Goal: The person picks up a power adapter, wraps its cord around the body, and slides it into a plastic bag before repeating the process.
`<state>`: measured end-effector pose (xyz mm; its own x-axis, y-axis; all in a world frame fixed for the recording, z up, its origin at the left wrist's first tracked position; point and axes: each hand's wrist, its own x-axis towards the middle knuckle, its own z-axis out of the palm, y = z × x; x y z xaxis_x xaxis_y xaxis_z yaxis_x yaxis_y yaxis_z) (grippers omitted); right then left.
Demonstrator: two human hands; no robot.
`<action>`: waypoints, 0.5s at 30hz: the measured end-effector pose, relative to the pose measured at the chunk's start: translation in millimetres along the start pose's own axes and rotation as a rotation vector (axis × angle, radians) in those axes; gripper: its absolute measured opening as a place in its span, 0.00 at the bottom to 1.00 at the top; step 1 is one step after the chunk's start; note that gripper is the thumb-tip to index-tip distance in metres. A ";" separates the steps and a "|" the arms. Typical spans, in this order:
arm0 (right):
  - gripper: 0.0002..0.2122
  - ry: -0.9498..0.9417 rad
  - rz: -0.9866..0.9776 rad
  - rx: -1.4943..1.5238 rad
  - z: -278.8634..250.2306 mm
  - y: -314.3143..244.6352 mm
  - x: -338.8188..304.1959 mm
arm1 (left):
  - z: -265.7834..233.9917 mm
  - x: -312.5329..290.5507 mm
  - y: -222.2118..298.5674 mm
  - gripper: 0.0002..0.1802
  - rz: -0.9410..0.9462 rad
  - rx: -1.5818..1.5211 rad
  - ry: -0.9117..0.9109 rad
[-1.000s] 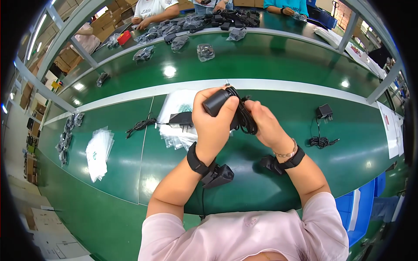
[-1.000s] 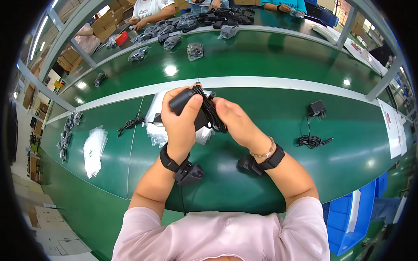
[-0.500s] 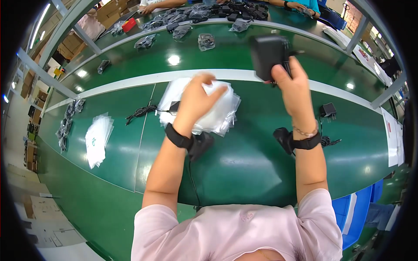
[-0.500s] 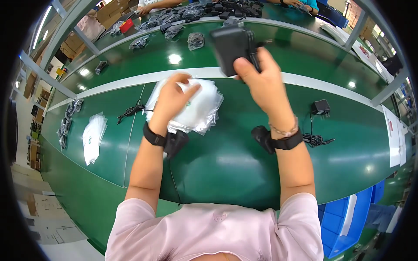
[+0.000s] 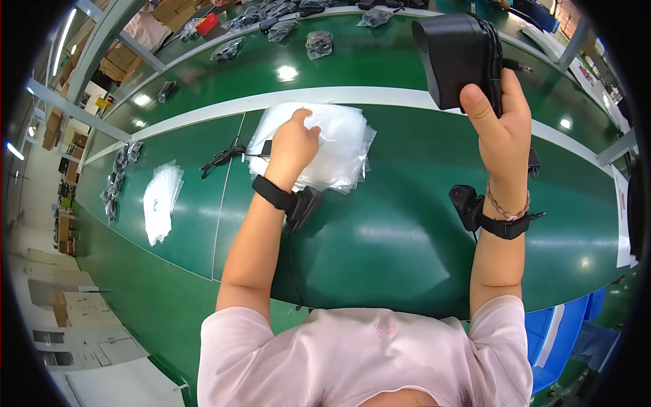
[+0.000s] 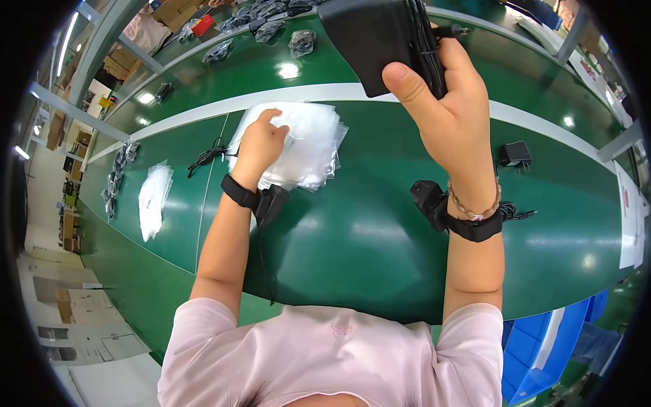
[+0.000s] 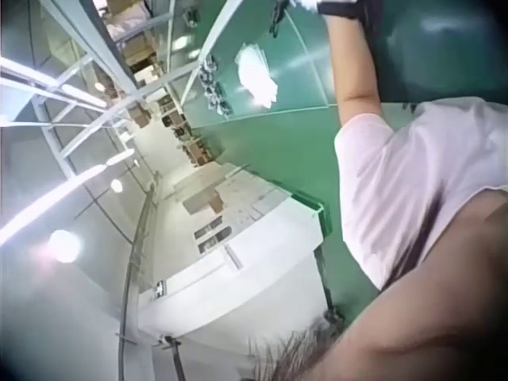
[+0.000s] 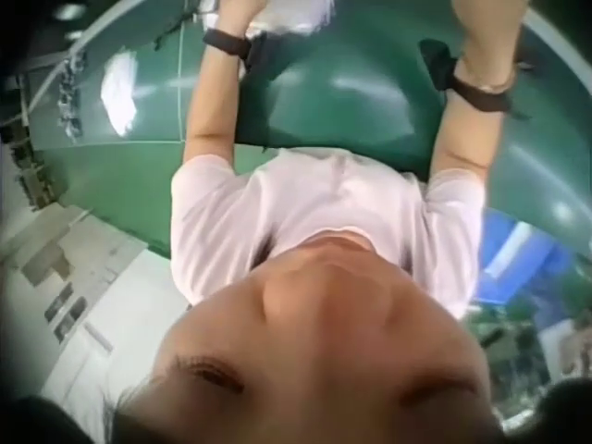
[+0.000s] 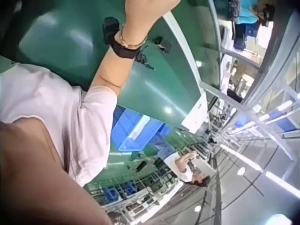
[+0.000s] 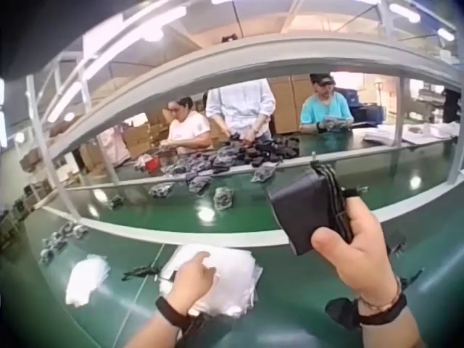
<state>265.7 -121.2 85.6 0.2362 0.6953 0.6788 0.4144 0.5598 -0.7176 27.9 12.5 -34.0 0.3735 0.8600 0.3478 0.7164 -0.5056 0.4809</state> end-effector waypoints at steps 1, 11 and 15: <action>0.17 0.001 0.005 0.005 -0.6 -0.2 -0.2 | 1.8 -3.3 4.6 0.10 0.099 0.044 0.103; 0.18 0.030 0.092 -0.013 -15.2 3.9 -3.1 | 7.2 -19.4 27.3 0.16 0.239 0.408 0.000; 0.18 0.044 0.075 0.009 -17.0 5.0 -0.8 | -8.0 -10.5 20.9 0.17 0.101 0.281 -0.193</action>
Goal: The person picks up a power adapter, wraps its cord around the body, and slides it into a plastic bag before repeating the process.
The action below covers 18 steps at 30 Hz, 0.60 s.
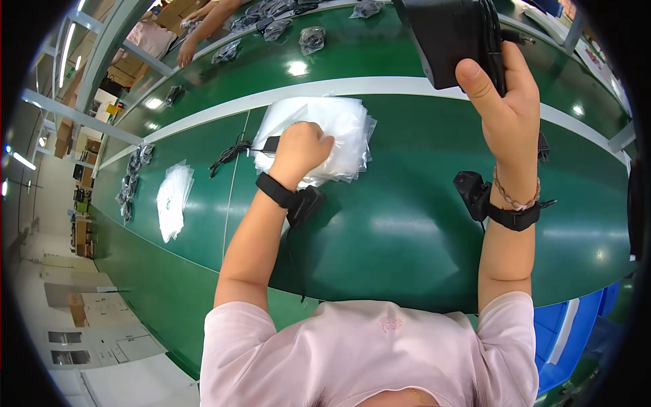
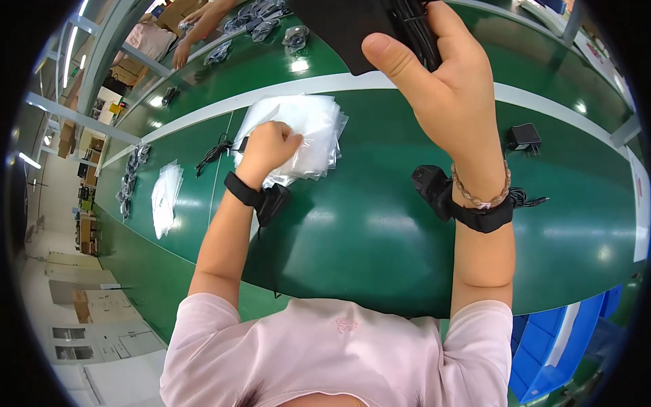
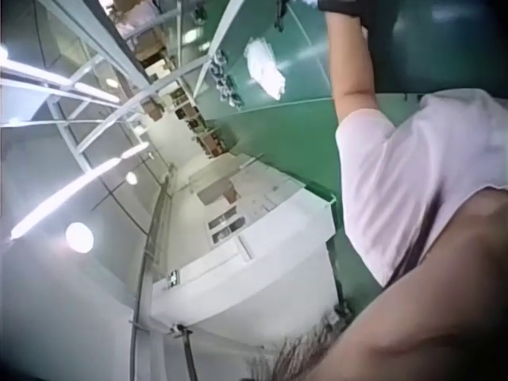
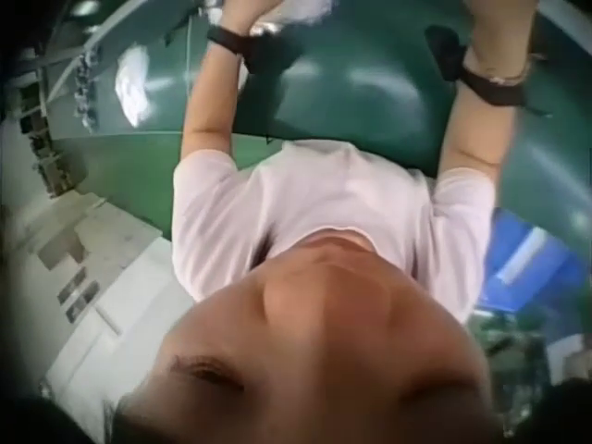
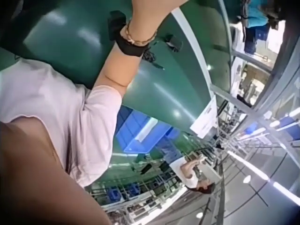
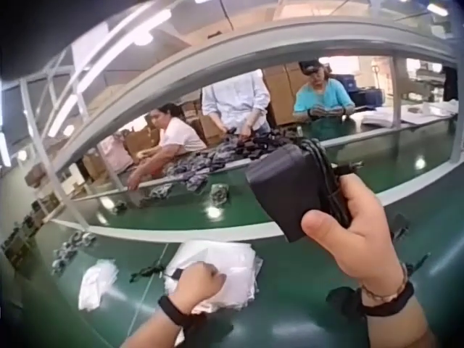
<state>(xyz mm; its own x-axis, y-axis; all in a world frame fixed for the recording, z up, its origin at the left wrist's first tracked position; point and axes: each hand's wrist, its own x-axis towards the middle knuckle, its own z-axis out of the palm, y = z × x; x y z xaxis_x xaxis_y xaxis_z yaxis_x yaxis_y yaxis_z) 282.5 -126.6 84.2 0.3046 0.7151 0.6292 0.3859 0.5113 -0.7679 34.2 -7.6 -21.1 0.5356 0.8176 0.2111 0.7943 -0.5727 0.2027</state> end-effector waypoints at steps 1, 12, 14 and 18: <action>0.18 0.002 0.000 0.009 0.4 0.1 0.8 | -5.1 -0.2 -4.2 0.17 -0.063 -0.104 -0.014; 0.16 -0.082 0.416 0.560 9.7 -1.1 2.0 | -25.6 -5.6 31.7 0.19 -0.426 -0.663 -0.044; 0.15 -0.150 0.548 0.660 12.1 16.6 -5.8 | -3.2 -4.7 55.0 0.23 -0.302 -0.792 -0.050; 0.13 -0.191 0.815 0.798 15.3 43.5 -55.8 | 14.8 -6.6 98.9 0.24 -0.227 -0.770 -0.113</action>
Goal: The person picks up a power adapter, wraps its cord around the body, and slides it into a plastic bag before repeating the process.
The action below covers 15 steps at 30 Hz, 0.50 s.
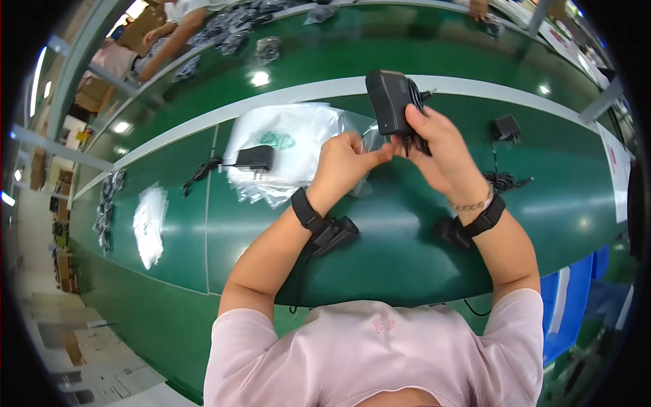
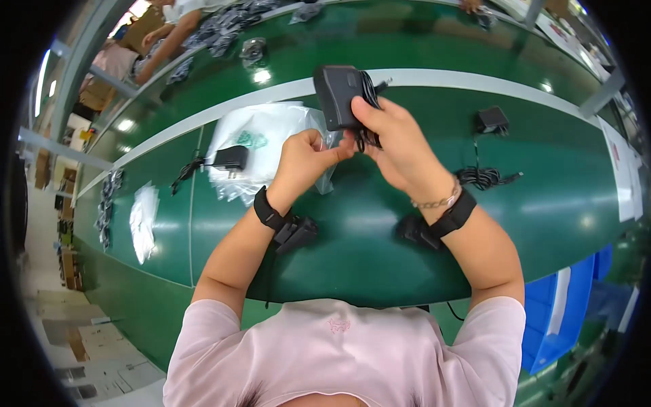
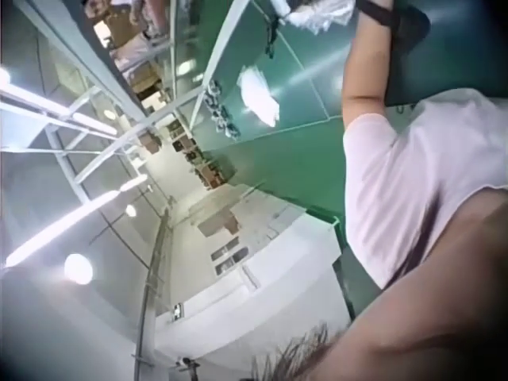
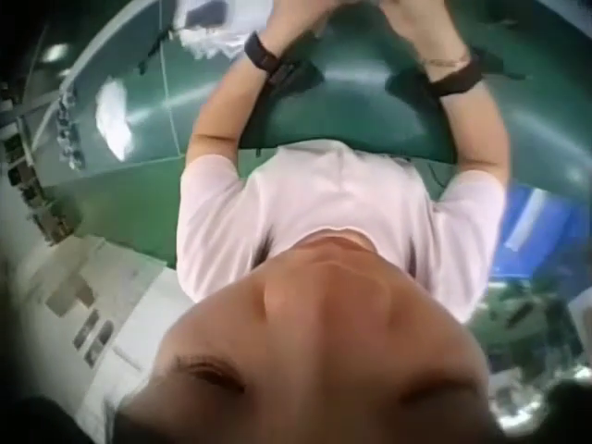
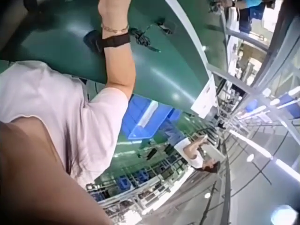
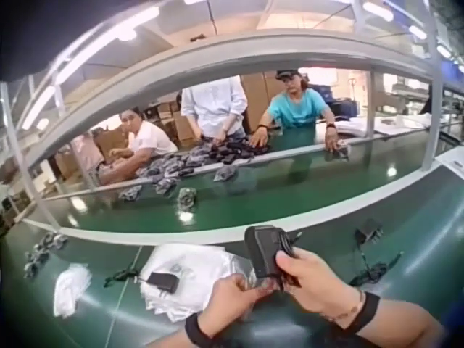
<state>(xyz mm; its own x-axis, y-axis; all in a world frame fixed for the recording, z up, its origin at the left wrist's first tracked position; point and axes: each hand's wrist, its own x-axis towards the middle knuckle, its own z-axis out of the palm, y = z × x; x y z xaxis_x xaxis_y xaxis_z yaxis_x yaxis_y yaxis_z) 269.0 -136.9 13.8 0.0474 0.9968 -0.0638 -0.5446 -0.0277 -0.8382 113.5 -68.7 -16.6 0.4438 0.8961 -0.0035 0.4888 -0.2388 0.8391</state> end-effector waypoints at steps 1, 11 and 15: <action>0.13 0.030 0.003 -0.012 -5.5 6.2 -3.4 | 7.9 -2.8 -1.6 0.24 0.003 -0.020 -0.025; 0.11 0.289 -0.076 0.022 -35.9 32.5 -9.5 | 29.7 -15.4 -23.1 0.17 0.180 -0.180 -0.099; 0.12 0.266 -0.174 -0.553 -35.8 26.9 -16.8 | 22.6 -7.7 -26.4 0.15 0.231 -0.141 0.058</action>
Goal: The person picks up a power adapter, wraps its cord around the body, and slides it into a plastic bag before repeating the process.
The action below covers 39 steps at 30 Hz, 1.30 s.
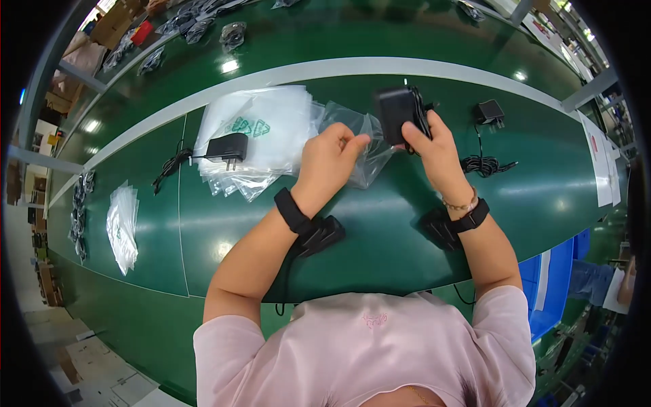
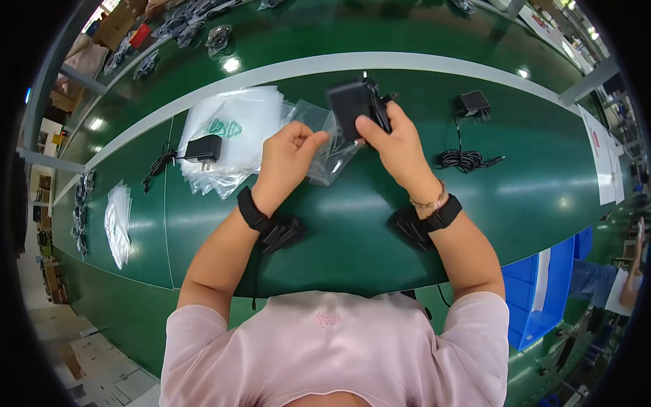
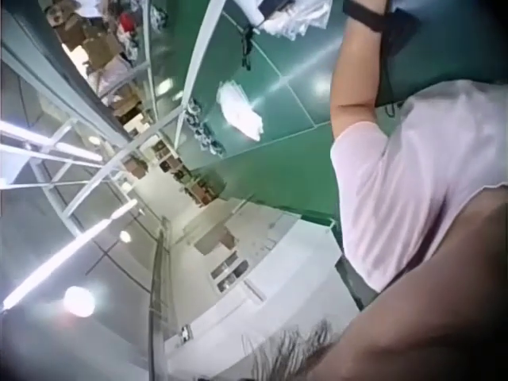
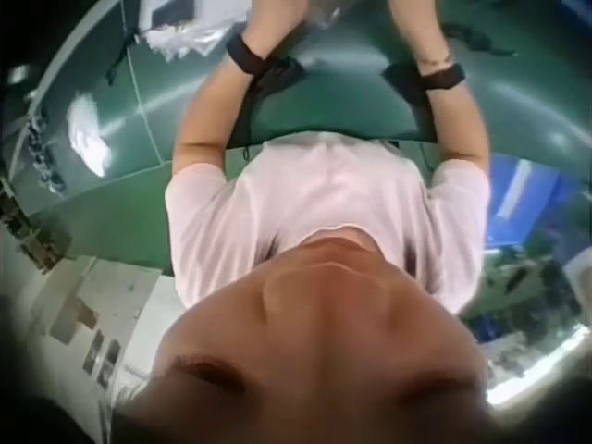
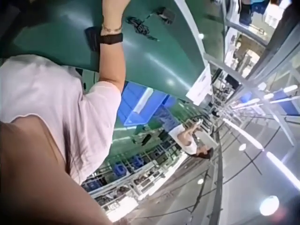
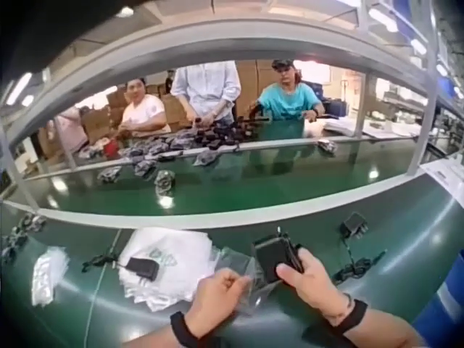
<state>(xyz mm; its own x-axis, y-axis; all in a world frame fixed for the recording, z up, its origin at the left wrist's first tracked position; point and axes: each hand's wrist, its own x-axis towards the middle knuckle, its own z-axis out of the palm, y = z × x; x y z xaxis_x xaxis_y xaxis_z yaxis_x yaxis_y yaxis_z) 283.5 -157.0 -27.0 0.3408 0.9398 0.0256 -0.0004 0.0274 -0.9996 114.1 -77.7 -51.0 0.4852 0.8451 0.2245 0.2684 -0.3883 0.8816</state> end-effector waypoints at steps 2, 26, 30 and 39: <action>0.13 -0.050 -0.057 -0.184 5.5 -4.7 -7.2 | -3.4 2.9 1.0 0.14 0.037 0.036 0.067; 0.17 -0.153 0.073 0.144 29.9 -13.1 -15.1 | -14.3 -5.7 33.2 0.06 0.388 0.209 0.052; 0.16 -0.119 0.290 0.636 41.2 -12.3 -8.3 | -5.9 -11.6 38.1 0.05 0.432 0.007 0.170; 0.10 -0.127 -0.730 -0.971 62.1 -9.7 -4.0 | -17.7 -3.7 38.0 0.04 0.454 -0.012 0.375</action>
<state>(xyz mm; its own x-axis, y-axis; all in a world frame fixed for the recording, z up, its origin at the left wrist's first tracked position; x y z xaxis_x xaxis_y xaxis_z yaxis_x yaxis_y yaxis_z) 223.7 -139.9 -16.8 -0.1269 0.8382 0.5305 0.8735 0.3478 -0.3405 107.8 -89.1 -11.0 0.2218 0.6681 0.7103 0.0922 -0.7395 0.6668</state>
